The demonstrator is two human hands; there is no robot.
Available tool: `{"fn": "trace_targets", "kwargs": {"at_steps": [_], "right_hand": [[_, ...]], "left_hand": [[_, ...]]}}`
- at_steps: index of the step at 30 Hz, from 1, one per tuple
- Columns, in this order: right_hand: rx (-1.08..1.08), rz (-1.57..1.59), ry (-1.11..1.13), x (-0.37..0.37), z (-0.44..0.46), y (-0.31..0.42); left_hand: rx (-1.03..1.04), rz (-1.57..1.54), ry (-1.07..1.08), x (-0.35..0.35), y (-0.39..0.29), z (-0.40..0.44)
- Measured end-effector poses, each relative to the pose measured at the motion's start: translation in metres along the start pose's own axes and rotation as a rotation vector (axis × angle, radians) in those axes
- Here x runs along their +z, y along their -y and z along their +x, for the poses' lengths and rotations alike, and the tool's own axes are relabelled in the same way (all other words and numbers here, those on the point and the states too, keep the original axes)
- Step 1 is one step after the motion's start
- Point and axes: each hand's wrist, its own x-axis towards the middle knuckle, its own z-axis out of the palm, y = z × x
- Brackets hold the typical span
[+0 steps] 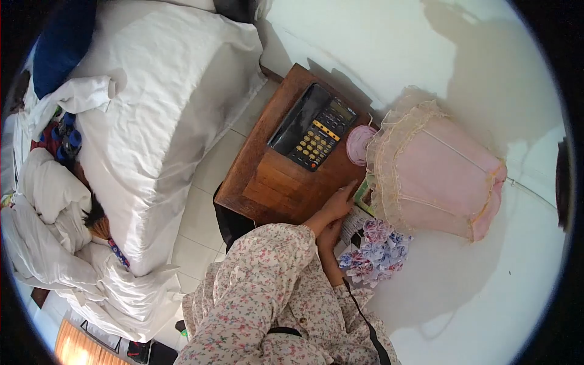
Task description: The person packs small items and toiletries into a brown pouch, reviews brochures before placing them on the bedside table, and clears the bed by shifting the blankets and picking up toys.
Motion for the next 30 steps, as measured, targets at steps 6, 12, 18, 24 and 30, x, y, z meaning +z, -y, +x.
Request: {"fn": "trace_targets", "kwargs": {"at_steps": [6, 12, 18, 24, 30], "right_hand": [[0.001, 0.016, 0.148, 0.002, -0.028, 0.045], [-0.05, -0.278, 0.595, 0.002, -0.061, 0.03], [-0.232, -0.197, 0.807, 0.005, -0.085, 0.053], [-0.504, -0.15, 0.86, 0.0, -0.093, 0.115], [-0.568, -0.092, 0.655, -0.004, -0.093, 0.165]], "left_hand": [[-0.253, 0.012, -0.113, -0.062, -0.013, -0.057], [-0.304, 0.241, -0.185, -0.154, -0.022, -0.166], [-0.425, 0.447, -0.635, -0.244, -0.04, -0.293], [-0.322, 0.596, -1.069, -0.289, -0.075, -0.393], [-0.302, 0.466, -1.123, -0.288, -0.091, -0.442]]}}
